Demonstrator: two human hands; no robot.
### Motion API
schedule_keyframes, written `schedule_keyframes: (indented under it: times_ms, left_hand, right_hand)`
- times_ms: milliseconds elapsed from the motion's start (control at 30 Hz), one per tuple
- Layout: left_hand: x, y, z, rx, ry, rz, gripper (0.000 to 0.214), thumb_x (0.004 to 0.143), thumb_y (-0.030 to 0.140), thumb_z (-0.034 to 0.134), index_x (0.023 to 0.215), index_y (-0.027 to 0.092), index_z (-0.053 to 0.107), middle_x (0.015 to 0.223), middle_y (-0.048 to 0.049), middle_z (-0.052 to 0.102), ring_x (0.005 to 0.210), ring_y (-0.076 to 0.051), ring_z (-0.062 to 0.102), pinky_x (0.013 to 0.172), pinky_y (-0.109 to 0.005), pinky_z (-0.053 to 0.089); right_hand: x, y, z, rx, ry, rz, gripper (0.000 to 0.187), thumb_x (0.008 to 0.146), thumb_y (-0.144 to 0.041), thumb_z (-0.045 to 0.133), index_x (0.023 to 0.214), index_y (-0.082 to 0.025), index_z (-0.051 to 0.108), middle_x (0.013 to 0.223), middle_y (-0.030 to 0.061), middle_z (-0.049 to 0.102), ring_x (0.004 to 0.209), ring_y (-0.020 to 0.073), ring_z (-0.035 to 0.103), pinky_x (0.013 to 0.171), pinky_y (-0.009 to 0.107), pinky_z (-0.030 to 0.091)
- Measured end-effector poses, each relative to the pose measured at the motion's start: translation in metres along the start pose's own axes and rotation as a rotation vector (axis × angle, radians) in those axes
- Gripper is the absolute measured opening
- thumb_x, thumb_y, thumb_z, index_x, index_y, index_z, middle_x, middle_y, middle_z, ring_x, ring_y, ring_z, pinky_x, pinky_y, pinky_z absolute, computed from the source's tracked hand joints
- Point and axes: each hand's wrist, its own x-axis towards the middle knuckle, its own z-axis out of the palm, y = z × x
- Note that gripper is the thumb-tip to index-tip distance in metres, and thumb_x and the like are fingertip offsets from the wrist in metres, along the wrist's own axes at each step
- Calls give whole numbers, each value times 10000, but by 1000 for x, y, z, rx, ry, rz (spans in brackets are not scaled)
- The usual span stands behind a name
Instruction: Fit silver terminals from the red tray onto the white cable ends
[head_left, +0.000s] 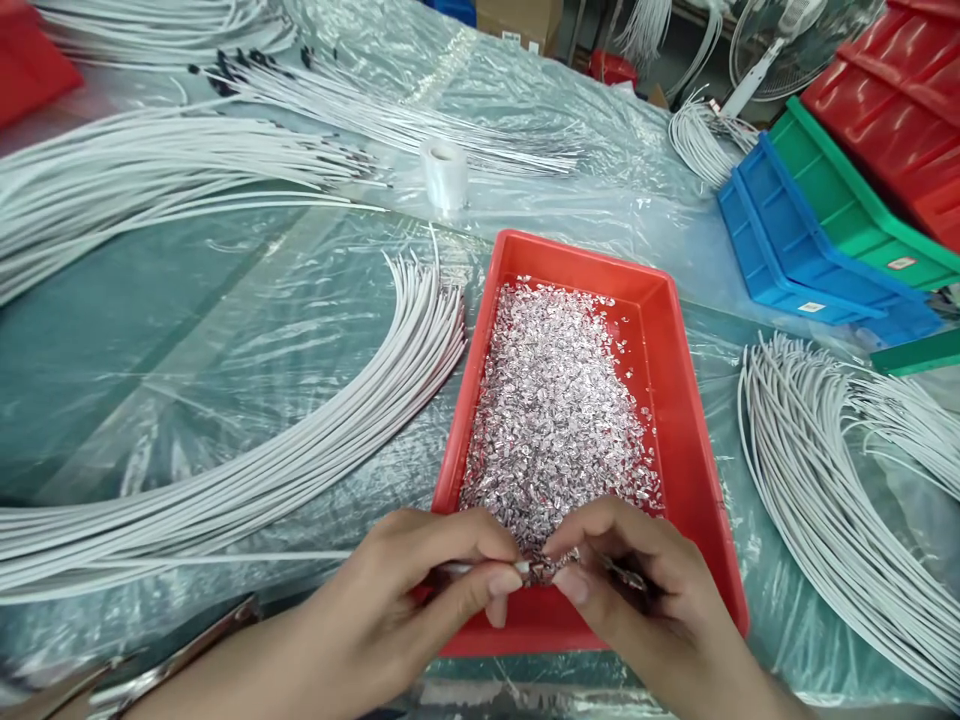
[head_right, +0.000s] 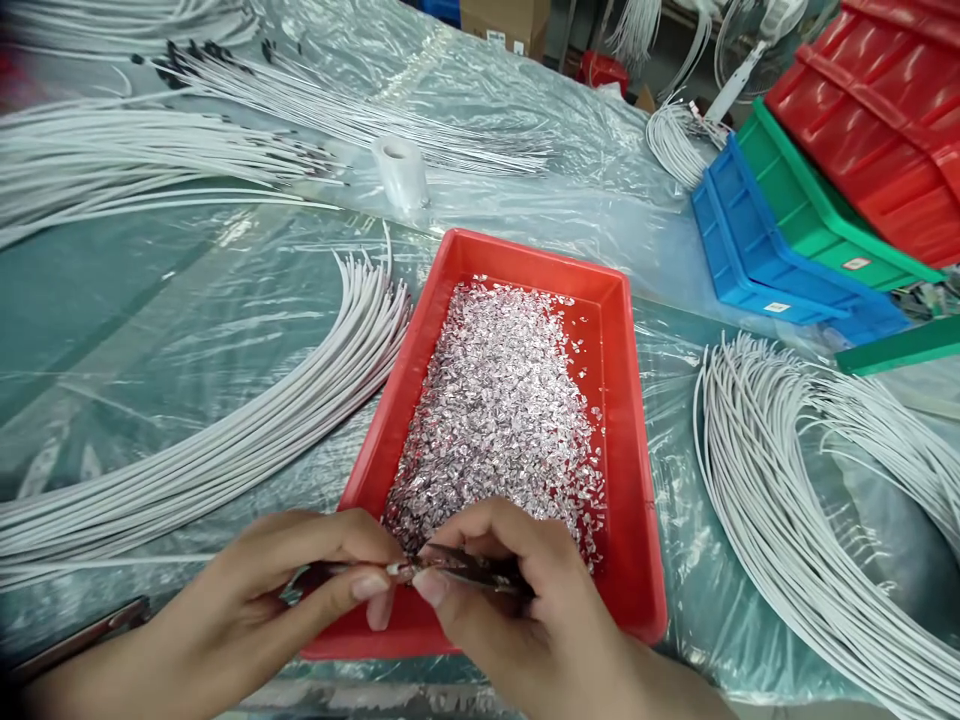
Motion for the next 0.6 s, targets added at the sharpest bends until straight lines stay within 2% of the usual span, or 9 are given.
schedule_keyframes:
  times_ms: [100,167,233,433,600]
  left_hand:
    - [2,5,-3,-102,-16,-70,245,963,208,419,775,192,576,660,31,633,571,-82,555,502,-168,398]
    - [2,7,-4,-144,-29,-90,255,965,227,409,761,184,557,645,28,615,559,-81,536,485,-162,387]
    - [0,9,-5,-165,-44,-108,259,969,252,401,774,180,554,658,19,609,575,-88,538,490,-165,394]
    - [-1,9,-5,-202,-98,-147,284,983,314,366,806,177,541,679,4,594,603,-112,530,517,-200,403]
    - [1,11,-6,-207,-115,-120,288,983,294,356,783,181,530,667,10,594,583,-106,506,487,-202,358]
  right_hand:
    - [-1,7,7,-63,117,-193,170,830,-191,659,965,-262,583,648,-81,631,421,46,454,369,147,335]
    - [0,11,12,-116,204,-310,178,816,-248,698,958,-252,591,625,-75,645,398,47,478,362,147,366]
    - [2,12,18,-182,273,-366,156,809,-254,712,912,-246,595,601,-70,652,413,58,528,393,144,427]
    - [1,9,26,-248,296,-394,199,811,-101,640,929,-253,591,692,-41,714,498,90,636,455,153,521]
    - [0,9,26,-281,338,-357,190,784,-78,624,879,-240,602,673,-47,702,425,67,579,411,150,478]
